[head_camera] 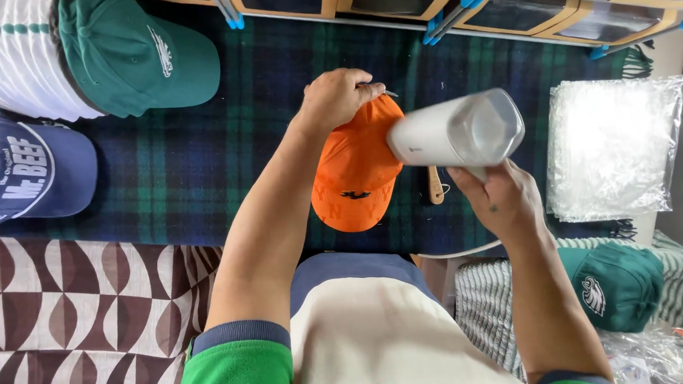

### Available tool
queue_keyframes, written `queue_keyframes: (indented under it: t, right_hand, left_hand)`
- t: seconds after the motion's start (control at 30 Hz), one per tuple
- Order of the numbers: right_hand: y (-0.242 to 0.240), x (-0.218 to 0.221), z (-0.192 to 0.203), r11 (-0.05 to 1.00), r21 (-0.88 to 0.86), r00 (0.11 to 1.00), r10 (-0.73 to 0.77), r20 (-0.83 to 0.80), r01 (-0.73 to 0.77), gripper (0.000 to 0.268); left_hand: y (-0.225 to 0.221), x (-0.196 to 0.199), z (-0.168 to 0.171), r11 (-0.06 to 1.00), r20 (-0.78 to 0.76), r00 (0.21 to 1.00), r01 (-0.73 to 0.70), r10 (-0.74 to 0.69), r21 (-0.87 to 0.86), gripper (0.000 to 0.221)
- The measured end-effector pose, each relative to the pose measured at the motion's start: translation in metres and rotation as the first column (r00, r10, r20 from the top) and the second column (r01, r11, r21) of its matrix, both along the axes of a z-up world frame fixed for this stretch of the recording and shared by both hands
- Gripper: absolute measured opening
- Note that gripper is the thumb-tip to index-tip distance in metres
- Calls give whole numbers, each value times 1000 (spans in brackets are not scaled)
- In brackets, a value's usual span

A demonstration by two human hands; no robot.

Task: Brushing an orange baseball cap and using a handheld blower to clean or dry it.

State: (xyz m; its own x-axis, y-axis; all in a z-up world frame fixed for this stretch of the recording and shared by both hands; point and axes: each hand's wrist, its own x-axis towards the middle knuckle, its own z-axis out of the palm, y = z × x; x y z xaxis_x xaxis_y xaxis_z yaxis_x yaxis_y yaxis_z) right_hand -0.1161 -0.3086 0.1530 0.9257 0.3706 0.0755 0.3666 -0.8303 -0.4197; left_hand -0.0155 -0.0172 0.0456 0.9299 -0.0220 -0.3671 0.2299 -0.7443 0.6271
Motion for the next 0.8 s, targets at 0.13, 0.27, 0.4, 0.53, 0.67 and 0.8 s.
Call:
queue_keyframes:
  t: [0.13, 0.27, 0.4, 0.53, 0.67, 0.8]
  right_hand:
    - [43, 28, 22, 999, -2, 999, 43, 18, -43, 45]
    - [60, 36, 32, 990, 58, 991, 122, 50, -125, 43]
    - [36, 8, 26, 998, -39, 998, 54, 44, -52, 46]
    - [25, 11, 13, 997, -62, 998, 43, 48, -40, 46]
    - [23, 52, 8, 985, 122, 959, -90, -268, 126, 49]
    - [-4, 66, -31, 873, 297, 753, -113, -648, 386, 47]
  left_hand:
    - [-7, 1, -3, 996, 3, 1000, -3, 3, -88, 45]
    - [-13, 5, -22, 991, 13, 997, -72, 74, -113, 35]
    - [1, 2, -10, 991, -14, 997, -73, 72, -115, 40]
    - [-1, 8, -22, 987, -42, 993, -118, 114, -108, 38]
    - [-1, 7, -7, 985, -73, 997, -41, 29, -169, 39]
    - [4, -7, 68, 976, -312, 947, -130, 72, -172, 44]
